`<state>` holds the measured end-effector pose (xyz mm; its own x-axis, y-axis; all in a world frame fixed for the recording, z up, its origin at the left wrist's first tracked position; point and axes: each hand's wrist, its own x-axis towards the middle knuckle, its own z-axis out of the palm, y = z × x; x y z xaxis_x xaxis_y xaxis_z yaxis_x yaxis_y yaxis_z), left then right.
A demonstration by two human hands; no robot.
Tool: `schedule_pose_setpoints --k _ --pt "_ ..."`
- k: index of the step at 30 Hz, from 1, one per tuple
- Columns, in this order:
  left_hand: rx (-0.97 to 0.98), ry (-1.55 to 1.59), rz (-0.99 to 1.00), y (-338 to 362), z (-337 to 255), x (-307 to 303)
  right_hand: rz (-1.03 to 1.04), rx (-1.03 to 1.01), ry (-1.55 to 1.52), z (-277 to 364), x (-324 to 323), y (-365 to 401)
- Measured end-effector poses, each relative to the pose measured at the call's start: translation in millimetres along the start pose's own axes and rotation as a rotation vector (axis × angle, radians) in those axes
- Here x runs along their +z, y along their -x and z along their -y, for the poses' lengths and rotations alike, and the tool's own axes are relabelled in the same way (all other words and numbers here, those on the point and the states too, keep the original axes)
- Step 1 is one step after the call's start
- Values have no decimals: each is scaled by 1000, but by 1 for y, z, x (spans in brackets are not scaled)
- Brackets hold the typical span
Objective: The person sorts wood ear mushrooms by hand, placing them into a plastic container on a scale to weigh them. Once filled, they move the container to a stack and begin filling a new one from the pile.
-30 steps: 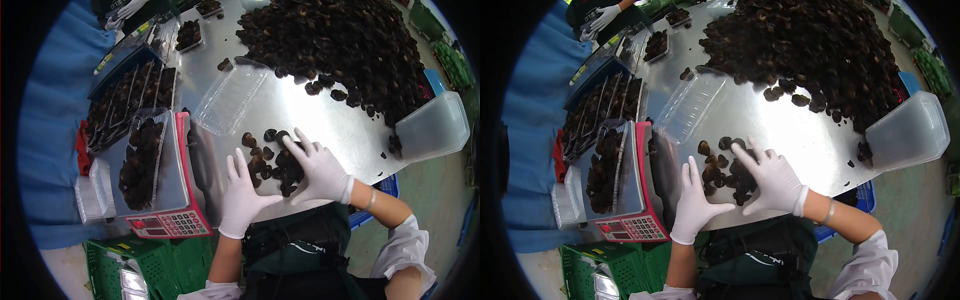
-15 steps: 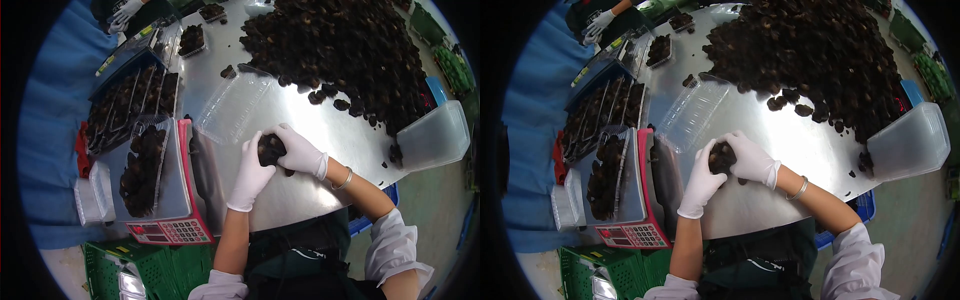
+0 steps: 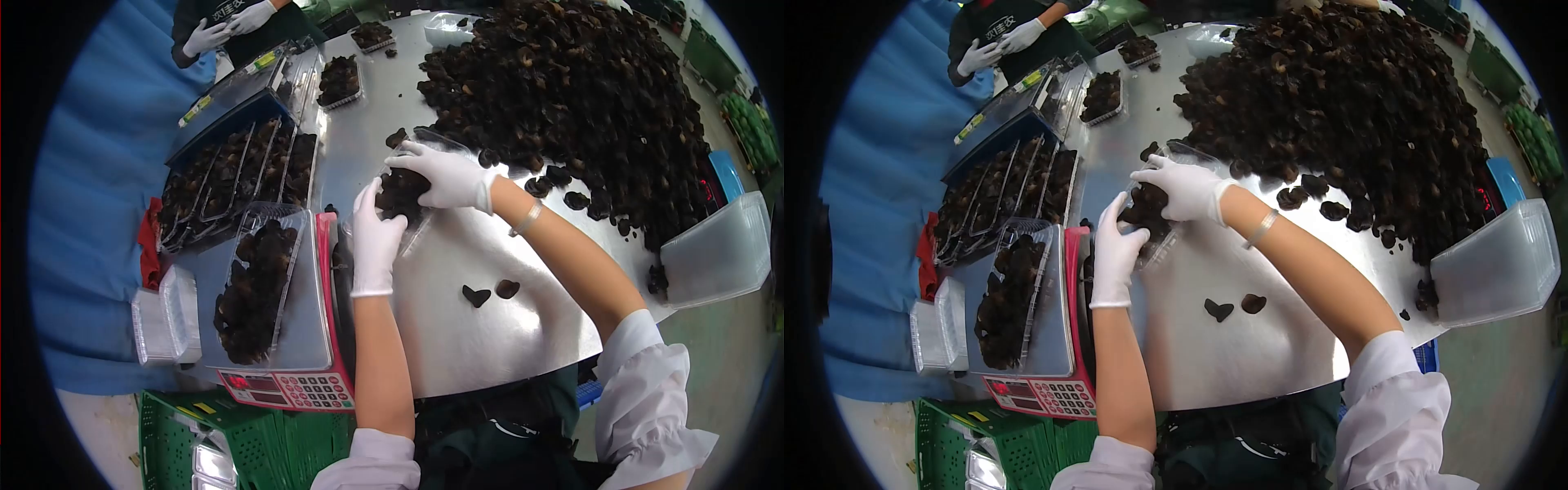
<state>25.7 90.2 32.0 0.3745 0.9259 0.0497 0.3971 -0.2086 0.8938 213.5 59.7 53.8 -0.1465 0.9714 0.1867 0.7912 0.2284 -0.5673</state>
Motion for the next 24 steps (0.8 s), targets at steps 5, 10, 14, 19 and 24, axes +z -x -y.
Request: schedule_pose_setpoints --k 5,10,14,19,24 --pt "302 -226 -158 49 23 -5 -121 71 1 18 -15 77" --pt "256 -465 -151 82 30 1 76 -34 98 44 17 169" --pt "301 -545 -129 85 32 6 -6 -175 158 34 46 182" --pt "328 -548 -69 116 24 7 -260 -24 -216 28 51 144" --pt "244 -452 67 170 11 7 -400 120 -295 54 36 72"
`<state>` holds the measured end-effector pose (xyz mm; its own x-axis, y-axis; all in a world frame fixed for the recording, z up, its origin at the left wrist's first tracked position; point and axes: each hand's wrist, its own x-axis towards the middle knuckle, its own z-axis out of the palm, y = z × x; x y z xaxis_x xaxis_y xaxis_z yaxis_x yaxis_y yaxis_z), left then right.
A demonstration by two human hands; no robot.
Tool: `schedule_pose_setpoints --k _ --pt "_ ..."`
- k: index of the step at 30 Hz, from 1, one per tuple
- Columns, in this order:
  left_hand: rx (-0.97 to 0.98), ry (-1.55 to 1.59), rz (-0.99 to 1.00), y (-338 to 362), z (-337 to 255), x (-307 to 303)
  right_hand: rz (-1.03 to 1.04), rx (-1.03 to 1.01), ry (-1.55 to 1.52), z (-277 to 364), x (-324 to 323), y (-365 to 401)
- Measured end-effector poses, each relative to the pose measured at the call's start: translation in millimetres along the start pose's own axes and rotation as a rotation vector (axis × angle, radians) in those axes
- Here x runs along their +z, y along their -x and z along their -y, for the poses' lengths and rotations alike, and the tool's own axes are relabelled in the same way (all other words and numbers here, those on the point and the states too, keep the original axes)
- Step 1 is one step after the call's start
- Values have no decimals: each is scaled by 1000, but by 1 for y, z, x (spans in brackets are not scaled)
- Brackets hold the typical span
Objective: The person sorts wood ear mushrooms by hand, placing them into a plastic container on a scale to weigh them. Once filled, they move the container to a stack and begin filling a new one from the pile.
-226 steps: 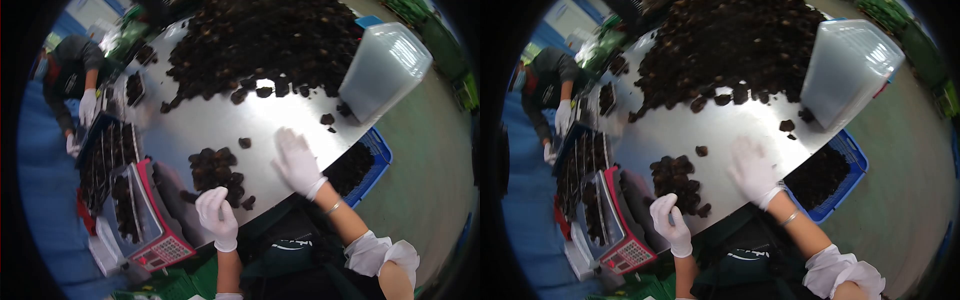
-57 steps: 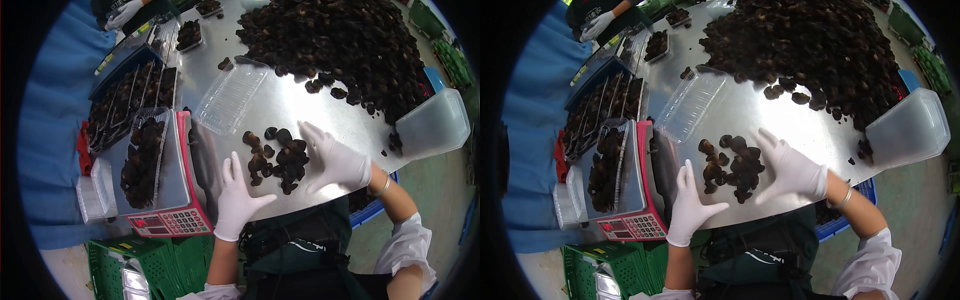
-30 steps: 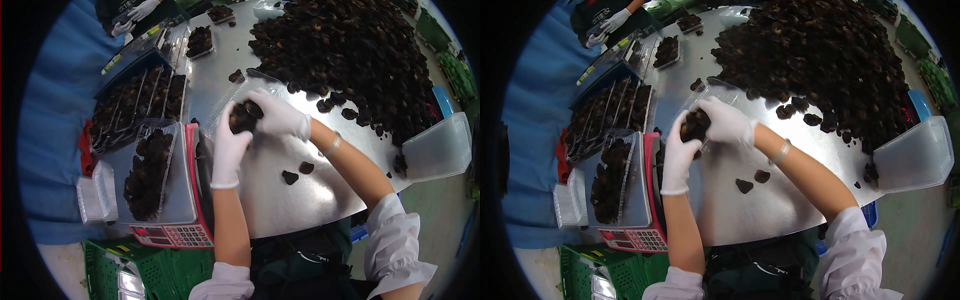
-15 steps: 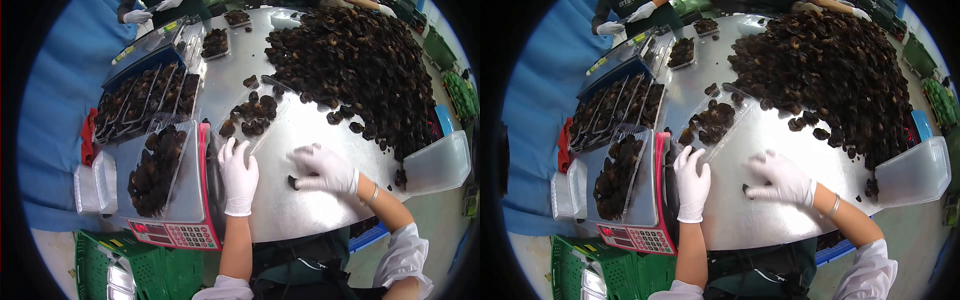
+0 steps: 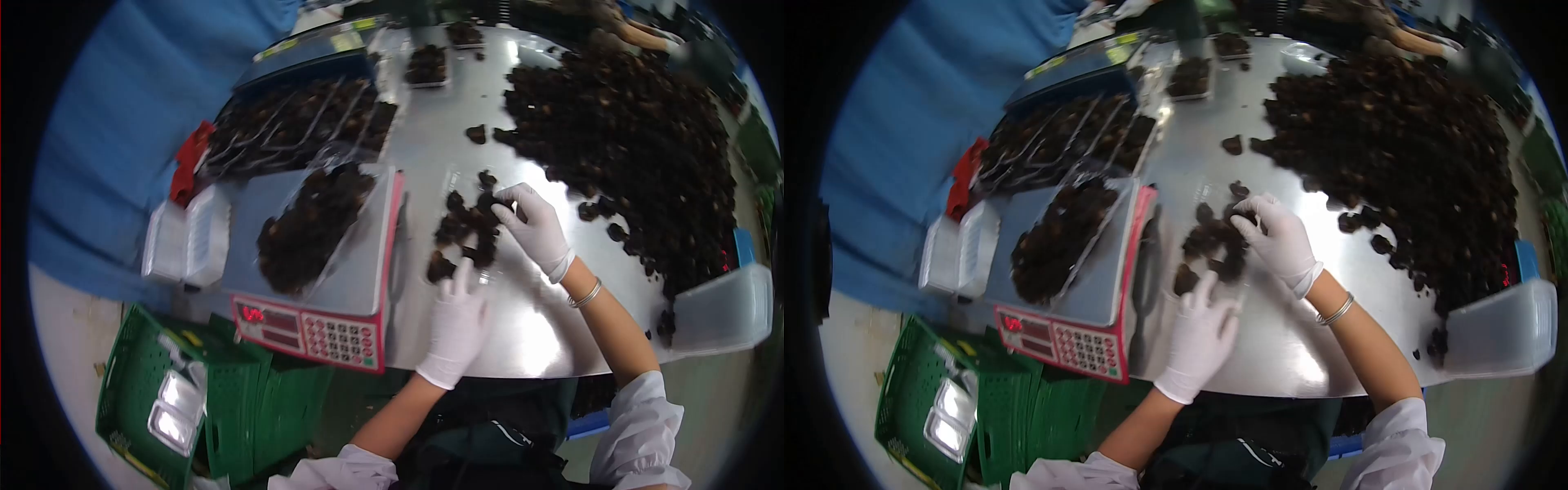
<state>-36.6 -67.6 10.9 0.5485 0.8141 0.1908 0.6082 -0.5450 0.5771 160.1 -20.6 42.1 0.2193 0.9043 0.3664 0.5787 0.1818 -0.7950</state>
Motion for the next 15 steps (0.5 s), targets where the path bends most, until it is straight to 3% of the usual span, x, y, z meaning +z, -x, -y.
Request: schedule_pose_setpoints --k 3,5,8,10,12,15 --pt "56 -65 74 25 -8 -2 153 -265 271 5 19 -7" --pt "72 -3 103 37 -11 -8 301 -261 352 16 24 -1" --pt "99 111 95 46 -13 -27 327 -323 304 35 23 7" --pt "113 111 58 49 -12 -45 311 -138 231 50 17 7" --pt "178 361 -107 54 -9 -76 323 -83 166 60 16 2" --pt "280 14 -536 46 22 -146 346 22 68 84 20 -1"
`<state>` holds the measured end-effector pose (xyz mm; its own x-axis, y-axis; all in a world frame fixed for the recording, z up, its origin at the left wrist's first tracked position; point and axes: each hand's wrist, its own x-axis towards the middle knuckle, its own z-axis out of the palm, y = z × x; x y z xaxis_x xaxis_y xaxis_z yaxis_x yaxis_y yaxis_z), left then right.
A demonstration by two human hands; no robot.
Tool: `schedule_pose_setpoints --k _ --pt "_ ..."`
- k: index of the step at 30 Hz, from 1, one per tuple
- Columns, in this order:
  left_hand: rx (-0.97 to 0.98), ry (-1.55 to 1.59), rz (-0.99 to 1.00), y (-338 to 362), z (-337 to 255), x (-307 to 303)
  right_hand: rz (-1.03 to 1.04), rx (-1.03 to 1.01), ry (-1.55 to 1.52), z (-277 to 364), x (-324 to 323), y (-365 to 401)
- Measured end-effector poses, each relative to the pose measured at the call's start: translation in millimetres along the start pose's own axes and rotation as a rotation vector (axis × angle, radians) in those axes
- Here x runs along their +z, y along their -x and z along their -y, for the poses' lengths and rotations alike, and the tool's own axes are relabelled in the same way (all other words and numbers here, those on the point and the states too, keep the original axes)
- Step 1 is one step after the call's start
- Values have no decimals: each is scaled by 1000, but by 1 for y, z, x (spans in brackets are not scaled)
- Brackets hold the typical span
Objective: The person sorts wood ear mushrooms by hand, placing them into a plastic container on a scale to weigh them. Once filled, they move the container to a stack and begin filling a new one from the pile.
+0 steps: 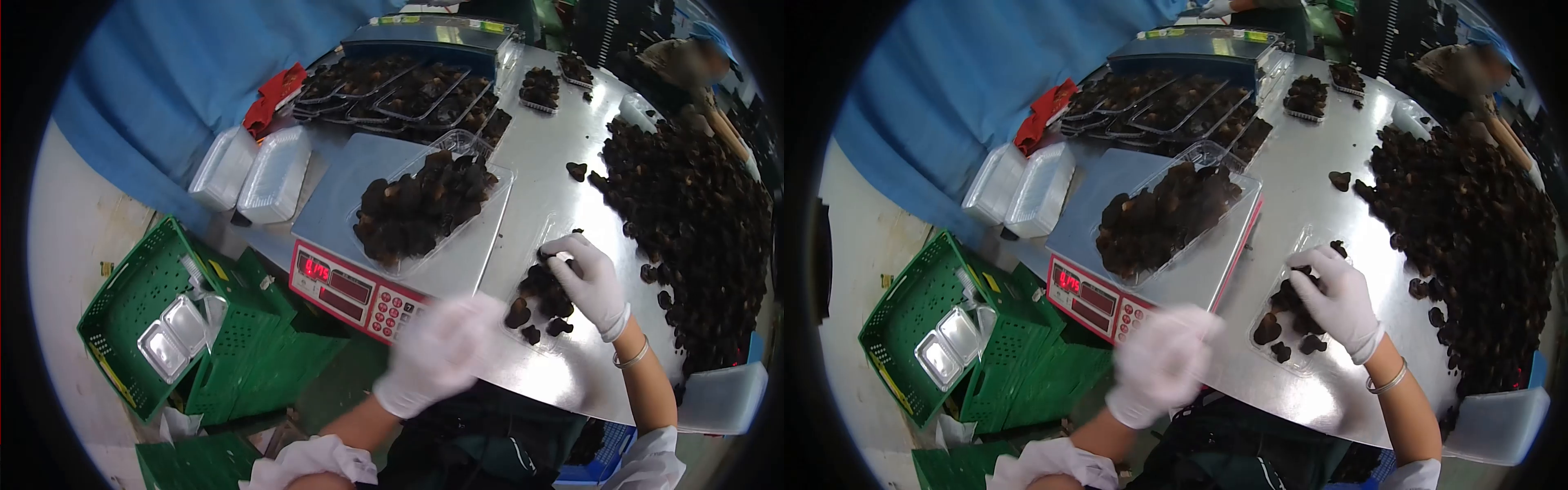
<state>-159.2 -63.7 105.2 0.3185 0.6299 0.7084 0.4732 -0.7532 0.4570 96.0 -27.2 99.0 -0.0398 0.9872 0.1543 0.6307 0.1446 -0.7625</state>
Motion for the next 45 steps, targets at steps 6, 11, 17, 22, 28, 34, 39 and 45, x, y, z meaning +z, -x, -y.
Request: schedule_pose_setpoints --k 6,11,17,22,28,34,39,45 --pt "-251 -336 -6 -39 99 -60 -104 -445 158 31 24 -37" --pt "-349 -149 160 -39 109 -49 -183 -643 179 64 57 -87" --pt "-323 -37 176 -42 110 -55 61 -640 250 69 72 -130" --pt "-325 96 80 -48 121 -68 -56 -472 -260 66 55 -143" --pt "-275 -80 261 -60 120 -51 -28 -445 23 31 56 -169" --pt "-252 -243 490 -64 119 -48 -169 -496 103 26 58 -165" --pt "-203 243 79 -65 138 -82 -166 -401 -87 20 31 -139" --pt "-480 341 -85 -74 177 -115 -12 91 -258 25 28 -79"
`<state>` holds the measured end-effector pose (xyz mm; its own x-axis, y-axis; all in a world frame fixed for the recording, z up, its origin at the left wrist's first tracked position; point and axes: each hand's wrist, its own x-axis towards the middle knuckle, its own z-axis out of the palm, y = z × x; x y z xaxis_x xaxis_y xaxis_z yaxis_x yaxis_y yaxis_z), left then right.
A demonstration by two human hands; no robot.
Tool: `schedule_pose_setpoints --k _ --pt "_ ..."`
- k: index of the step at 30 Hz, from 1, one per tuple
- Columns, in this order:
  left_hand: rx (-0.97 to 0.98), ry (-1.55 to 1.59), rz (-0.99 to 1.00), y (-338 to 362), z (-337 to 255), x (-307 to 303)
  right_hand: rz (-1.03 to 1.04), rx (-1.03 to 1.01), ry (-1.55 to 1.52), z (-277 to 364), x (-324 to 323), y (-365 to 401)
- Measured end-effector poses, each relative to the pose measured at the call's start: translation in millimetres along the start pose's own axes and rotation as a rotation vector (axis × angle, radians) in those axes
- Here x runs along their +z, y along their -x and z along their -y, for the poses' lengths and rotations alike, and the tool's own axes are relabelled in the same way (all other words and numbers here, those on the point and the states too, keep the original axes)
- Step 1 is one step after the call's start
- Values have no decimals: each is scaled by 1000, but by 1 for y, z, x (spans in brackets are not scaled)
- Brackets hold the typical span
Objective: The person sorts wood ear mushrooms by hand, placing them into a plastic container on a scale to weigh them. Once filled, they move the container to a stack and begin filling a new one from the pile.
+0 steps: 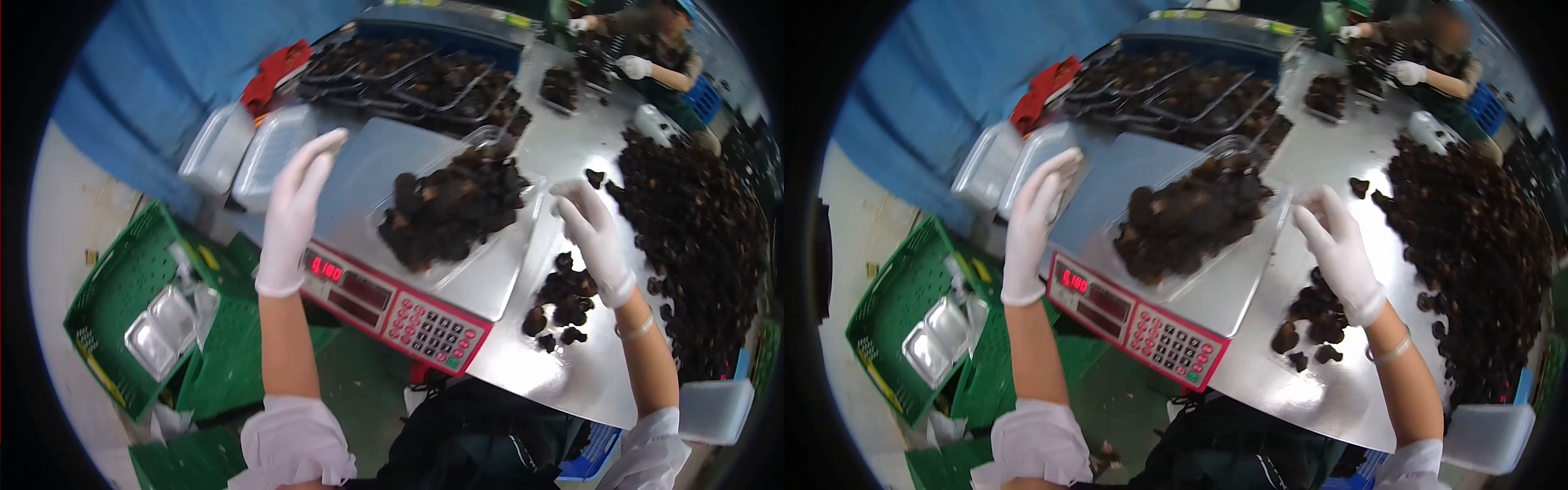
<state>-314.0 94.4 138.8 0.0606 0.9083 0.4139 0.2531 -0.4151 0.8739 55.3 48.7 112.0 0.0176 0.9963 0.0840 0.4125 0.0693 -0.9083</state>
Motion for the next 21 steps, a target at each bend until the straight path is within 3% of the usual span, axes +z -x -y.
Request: schedule_pose_setpoints --k 2,4,5,9,11,16,20,21 --pt "-48 -75 -5 -9 0 -5 95 119 -34 7 4 17" --pt "-119 -192 214 -16 1 -4 216 199 -36 13 7 27" --pt "-117 -194 213 -16 3 -1 268 236 -33 18 9 31" --pt "-74 -272 286 -15 1 17 349 267 -68 25 10 37" --pt "-189 -250 284 -6 -4 24 359 268 -111 25 8 39" --pt "140 -545 255 22 -6 42 399 291 -93 26 7 40" --pt "222 -619 295 18 -3 41 396 245 -108 22 12 42" --pt "85 -426 262 15 -1 42 409 247 -86 23 12 41"
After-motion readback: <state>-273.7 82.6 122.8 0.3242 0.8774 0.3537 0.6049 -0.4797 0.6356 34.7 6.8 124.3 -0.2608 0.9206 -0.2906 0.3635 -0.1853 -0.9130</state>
